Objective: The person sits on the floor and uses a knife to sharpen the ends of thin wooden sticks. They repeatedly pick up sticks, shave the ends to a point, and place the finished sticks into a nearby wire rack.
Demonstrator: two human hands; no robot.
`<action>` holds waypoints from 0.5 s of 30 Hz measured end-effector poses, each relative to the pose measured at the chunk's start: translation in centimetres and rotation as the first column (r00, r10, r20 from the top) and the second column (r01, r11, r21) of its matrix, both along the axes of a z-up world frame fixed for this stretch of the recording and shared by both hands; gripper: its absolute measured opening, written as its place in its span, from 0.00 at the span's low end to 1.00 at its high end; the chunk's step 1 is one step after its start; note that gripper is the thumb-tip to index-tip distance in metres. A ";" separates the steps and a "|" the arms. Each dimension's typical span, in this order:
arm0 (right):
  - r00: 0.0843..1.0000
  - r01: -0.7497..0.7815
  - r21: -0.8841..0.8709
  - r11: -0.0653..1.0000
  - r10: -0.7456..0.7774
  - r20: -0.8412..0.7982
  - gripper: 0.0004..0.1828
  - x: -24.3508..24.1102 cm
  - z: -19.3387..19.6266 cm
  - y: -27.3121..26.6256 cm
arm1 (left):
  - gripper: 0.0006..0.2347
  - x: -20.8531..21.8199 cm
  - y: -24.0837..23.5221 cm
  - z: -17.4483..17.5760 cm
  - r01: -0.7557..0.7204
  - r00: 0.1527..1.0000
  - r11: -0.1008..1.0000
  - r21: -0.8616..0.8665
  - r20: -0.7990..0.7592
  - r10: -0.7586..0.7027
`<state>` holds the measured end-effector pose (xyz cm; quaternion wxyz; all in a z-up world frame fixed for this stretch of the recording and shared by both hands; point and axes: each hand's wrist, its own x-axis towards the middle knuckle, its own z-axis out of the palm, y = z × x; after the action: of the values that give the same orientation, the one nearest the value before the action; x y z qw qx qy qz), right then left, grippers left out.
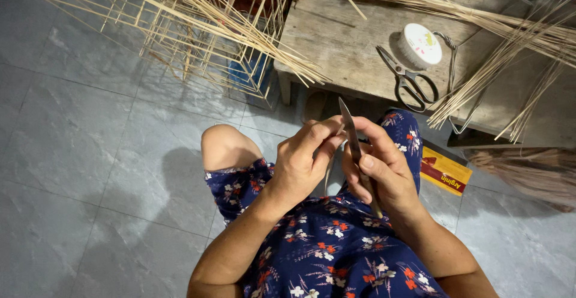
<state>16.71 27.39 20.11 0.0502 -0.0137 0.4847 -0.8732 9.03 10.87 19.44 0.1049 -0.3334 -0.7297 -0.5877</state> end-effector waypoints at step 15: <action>1.000 -0.002 -0.042 0.999 0.001 -0.008 0.32 0.0 -0.4 0.0 | 0.20 0.1 -0.2 -0.1 -0.065 0.995 0.996 -0.060 -0.078 0.060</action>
<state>16.70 27.42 19.71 0.0486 -0.0186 0.4663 -0.8831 9.11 10.72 19.34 0.1407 -0.3358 -0.7532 -0.5479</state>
